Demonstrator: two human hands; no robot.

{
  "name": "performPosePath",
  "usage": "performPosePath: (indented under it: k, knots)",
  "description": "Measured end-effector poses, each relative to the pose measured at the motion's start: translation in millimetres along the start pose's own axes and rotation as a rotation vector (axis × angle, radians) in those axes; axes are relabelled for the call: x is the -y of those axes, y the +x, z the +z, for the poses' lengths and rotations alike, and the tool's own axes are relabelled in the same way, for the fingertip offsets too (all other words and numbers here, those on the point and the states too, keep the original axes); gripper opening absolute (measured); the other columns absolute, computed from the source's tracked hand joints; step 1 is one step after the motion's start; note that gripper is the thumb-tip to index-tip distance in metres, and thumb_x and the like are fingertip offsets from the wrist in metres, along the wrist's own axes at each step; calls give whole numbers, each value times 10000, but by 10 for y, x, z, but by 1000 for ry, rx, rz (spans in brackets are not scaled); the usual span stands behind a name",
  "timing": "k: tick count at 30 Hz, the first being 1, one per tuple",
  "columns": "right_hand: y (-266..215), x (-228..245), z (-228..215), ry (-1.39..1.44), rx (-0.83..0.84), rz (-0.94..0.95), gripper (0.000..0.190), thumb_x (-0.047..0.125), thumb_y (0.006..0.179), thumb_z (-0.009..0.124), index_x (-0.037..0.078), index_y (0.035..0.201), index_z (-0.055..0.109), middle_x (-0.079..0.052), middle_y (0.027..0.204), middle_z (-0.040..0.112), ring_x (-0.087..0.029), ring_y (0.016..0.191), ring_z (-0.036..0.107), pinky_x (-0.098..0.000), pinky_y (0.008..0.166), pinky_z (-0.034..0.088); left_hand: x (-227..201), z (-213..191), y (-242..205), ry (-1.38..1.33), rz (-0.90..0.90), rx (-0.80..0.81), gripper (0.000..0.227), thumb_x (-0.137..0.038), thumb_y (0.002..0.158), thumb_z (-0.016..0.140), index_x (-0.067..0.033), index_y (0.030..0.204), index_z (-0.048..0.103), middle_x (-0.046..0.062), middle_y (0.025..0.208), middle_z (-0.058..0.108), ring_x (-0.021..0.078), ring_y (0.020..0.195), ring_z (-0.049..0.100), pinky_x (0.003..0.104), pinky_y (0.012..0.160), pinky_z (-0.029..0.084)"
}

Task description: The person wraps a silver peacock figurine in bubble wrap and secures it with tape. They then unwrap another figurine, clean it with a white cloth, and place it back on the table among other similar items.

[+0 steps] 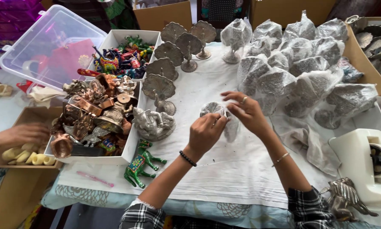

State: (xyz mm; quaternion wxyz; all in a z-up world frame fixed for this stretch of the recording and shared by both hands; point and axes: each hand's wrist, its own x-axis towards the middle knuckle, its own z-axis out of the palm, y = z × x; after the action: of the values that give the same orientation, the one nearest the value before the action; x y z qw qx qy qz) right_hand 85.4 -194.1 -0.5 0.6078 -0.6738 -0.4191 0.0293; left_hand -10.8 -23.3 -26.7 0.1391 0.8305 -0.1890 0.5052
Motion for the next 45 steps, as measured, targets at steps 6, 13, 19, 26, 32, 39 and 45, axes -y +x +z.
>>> performPosePath:
  k: [6,13,19,26,32,39,45]
  knots:
    - [-492,-105,66,-606,18,-177,659,335,626,903,80,1179,651,-99,1300,591,-287,1187,581,-422,960,512,10,90,-115,-7,-347,149,104,-124,941,681,-79,926,589,76,887,626,178,570,643,304,484,523]
    - [-666,-370,206,-791,-200,-138,275,104,799,821,124,1032,676,-41,1155,664,-283,995,670,-383,808,557,-67,14,-290,-269,-547,197,169,-173,982,692,-55,932,582,72,850,623,191,566,657,304,483,536]
    - [-787,-334,5,-620,-316,-24,204,-56,879,648,111,980,706,-12,1214,727,-218,925,725,-336,760,570,167,72,-461,-627,-331,290,386,-423,924,790,-84,1029,639,27,886,660,145,592,640,284,519,542]
    - [-893,-159,-83,-532,-228,-209,215,168,862,746,129,1070,704,-36,1166,718,-240,1125,651,-397,975,512,271,99,-643,-428,-319,390,928,-726,634,778,-46,1142,403,131,1138,427,307,1104,460,483,959,454]
    - [-843,-95,184,-700,-6,-288,481,323,729,850,106,1126,686,-107,1128,677,-306,1051,613,-438,920,509,551,361,-926,-404,-882,422,750,-703,899,625,-18,1159,463,135,1060,510,226,971,522,410,920,506]
    - [-1086,-618,198,-774,-135,-254,239,123,884,860,169,1088,746,36,1106,686,-126,1047,631,-335,887,540,487,288,-868,-533,-1059,676,558,-524,905,707,28,840,655,87,667,641,158,619,582,334,591,493]
    - [-757,-17,479,-791,-49,-308,406,187,799,823,116,1157,645,-53,1353,655,-290,1316,552,-441,1072,443,483,124,-728,-674,-1156,795,436,-446,869,720,-15,927,695,48,694,683,119,618,641,293,571,527]
